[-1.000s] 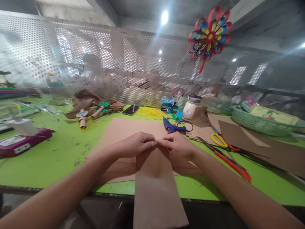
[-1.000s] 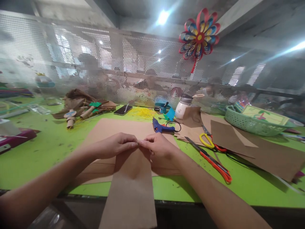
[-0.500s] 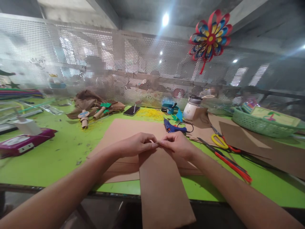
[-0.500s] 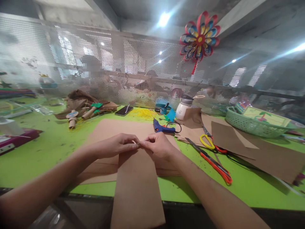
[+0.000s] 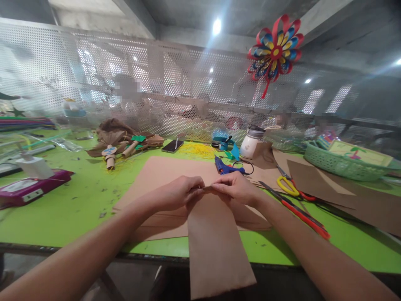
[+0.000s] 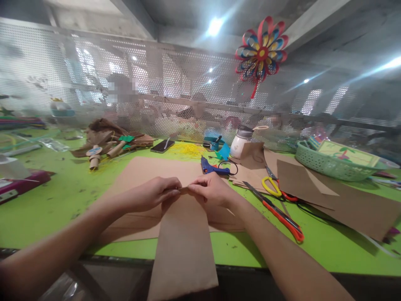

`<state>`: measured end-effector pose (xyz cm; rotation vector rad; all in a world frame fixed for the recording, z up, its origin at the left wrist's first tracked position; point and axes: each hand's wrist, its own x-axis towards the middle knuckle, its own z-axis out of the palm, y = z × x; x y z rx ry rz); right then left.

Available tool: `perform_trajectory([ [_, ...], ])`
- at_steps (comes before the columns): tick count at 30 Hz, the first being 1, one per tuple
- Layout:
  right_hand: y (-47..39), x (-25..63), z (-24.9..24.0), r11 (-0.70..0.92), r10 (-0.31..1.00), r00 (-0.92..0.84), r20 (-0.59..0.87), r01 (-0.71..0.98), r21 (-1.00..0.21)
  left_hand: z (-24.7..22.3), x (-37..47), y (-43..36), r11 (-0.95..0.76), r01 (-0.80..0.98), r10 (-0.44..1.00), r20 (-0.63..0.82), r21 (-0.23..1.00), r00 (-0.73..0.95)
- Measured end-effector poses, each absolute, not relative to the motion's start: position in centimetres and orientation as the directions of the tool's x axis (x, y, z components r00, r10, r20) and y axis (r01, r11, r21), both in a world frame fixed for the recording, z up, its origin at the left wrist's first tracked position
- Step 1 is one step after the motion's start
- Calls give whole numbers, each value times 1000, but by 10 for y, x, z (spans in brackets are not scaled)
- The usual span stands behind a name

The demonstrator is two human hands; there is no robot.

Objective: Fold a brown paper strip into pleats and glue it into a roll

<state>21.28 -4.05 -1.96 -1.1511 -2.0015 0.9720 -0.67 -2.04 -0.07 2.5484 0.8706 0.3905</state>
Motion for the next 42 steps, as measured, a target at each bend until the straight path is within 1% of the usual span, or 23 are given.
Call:
perform_trajectory([
  [2, -40, 213, -19, 370, 895, -406, 186, 440, -818, 0, -7, -21, -693, 499, 632, 104, 520, 768],
  [4, -41, 212, -17, 401, 893, -388, 227, 458, -794, 1, -7, -22, -673, 500, 641, 91, 545, 763],
  [8, -41, 214, -15, 461, 881, -367, 300, 520, -719, 4, -8, -23, -665, 532, 660, 78, 525, 747],
  [10, -41, 215, -15, 465, 880, -365, 304, 525, -713, 3, -9, -22, -662, 532, 657, 69, 528, 751],
  [13, -39, 217, -15, 428, 891, -363, 271, 478, -767, 2, -9, -20, -666, 521, 647, 66, 534, 759],
  [17, -35, 222, -17, 310, 919, -350, 179, 364, -878, 1, -10, -19, -647, 513, 641, 38, 564, 766],
  [19, -33, 224, -18, 292, 922, -344, 176, 323, -900, 1, -10, -19, -629, 513, 643, 19, 584, 766],
  [23, -31, 226, -20, 304, 917, -340, 206, 265, -915, 1, -10, -19, -613, 488, 636, 21, 622, 772],
  [26, -30, 225, -22, 317, 916, -324, 236, 227, -921, 3, -11, -19, -627, 489, 636, 36, 607, 771],
  [33, -29, 224, -21, 272, 930, -312, 195, 226, -935, 8, -12, -14, -604, 521, 653, -1, 604, 758],
  [36, -28, 227, -21, 236, 941, -295, 164, 225, -946, 7, -15, -10, -577, 511, 668, 9, 637, 744],
  [38, -28, 228, -21, 221, 939, -312, 147, 217, -951, 6, -17, -8, -538, 500, 672, -14, 678, 741],
  [42, -32, 229, -17, 222, 928, -343, 145, 200, -954, 7, -19, -8, -466, 440, 630, -62, 767, 774],
])
